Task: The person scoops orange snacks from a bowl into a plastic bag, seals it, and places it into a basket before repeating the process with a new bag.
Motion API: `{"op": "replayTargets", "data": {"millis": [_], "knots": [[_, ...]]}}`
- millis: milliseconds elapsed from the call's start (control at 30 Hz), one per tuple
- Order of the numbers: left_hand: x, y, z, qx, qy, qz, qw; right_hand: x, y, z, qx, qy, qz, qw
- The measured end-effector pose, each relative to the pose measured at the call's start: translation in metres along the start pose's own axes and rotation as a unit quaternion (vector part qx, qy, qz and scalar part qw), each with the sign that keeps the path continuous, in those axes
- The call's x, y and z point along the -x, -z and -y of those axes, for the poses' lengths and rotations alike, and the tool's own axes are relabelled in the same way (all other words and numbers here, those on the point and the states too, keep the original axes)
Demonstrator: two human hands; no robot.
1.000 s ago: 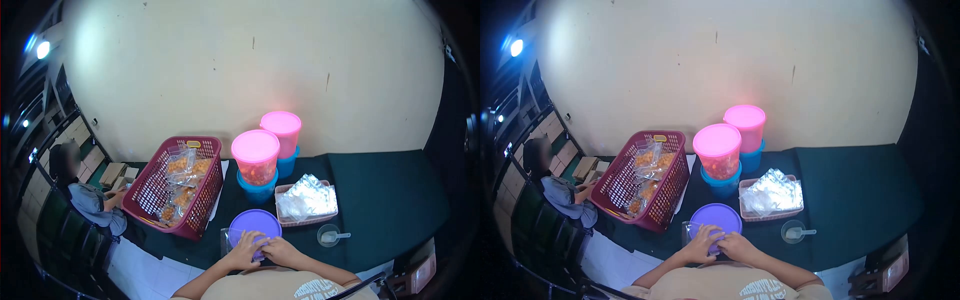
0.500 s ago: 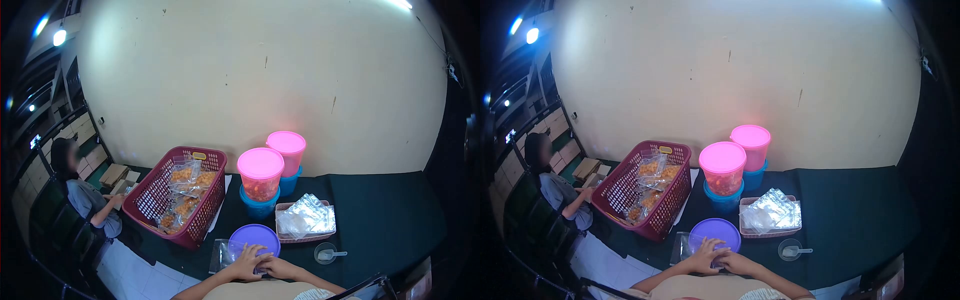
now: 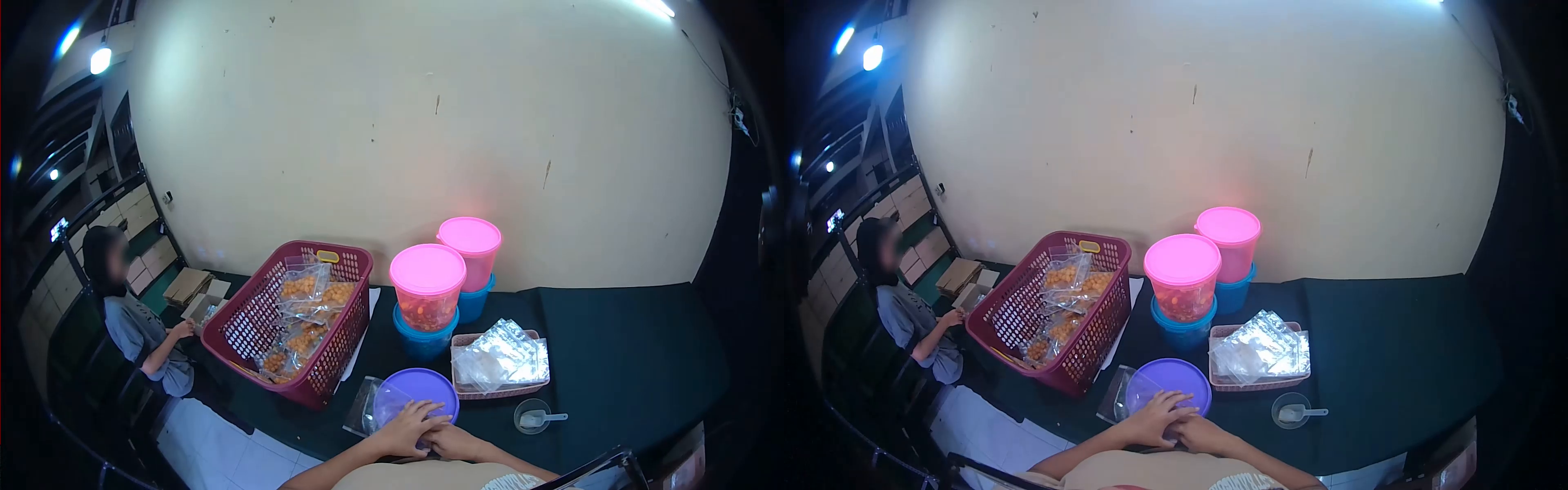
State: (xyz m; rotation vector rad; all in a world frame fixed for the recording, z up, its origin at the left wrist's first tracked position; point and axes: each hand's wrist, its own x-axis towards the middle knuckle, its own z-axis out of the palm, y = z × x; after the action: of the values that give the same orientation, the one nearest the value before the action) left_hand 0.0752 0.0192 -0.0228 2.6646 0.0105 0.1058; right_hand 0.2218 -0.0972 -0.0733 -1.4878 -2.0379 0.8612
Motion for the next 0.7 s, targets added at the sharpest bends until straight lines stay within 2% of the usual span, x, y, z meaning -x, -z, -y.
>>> {"op": "replayTargets", "data": {"millis": [67,100,167,200,267,400,500,567,700], "knots": [[0.0,0.001,-0.001,-0.02,-0.025,-0.02,0.999,0.001,-0.006,-0.001,0.047,0.043,-0.079,0.995],[0.001,0.002,0.0,-0.022,-0.025,-0.022,0.999,0.001,-0.007,-0.004,0.05,0.045,-0.079,0.995],[0.003,0.003,-0.001,-0.005,-0.024,-0.025,0.999,0.001,-0.01,-0.013,0.106,0.104,-0.14,0.979],[0.003,0.007,-0.002,-0.005,-0.023,-0.026,0.999,0.002,-0.008,-0.014,0.106,0.105,-0.139,0.979],[0.003,0.016,-0.004,0.007,-0.018,0.036,0.999,0.003,-0.007,-0.013,0.133,0.113,-0.115,0.978],[0.002,0.03,0.007,0.05,-0.03,0.063,0.996,0.007,0.005,0.005,0.128,0.124,-0.104,0.978],[-0.001,0.04,0.003,0.002,0.0,0.083,0.997,0.007,0.009,0.016,0.107,0.113,-0.141,0.978],[-0.005,0.043,0.0,-0.092,-0.006,0.079,0.993,0.006,0.011,0.012,0.126,0.121,-0.138,0.975],[-0.009,0.051,-0.007,-0.1,-0.008,0.085,0.991,0.009,0.021,0.018,0.116,0.114,-0.131,0.978]]}}
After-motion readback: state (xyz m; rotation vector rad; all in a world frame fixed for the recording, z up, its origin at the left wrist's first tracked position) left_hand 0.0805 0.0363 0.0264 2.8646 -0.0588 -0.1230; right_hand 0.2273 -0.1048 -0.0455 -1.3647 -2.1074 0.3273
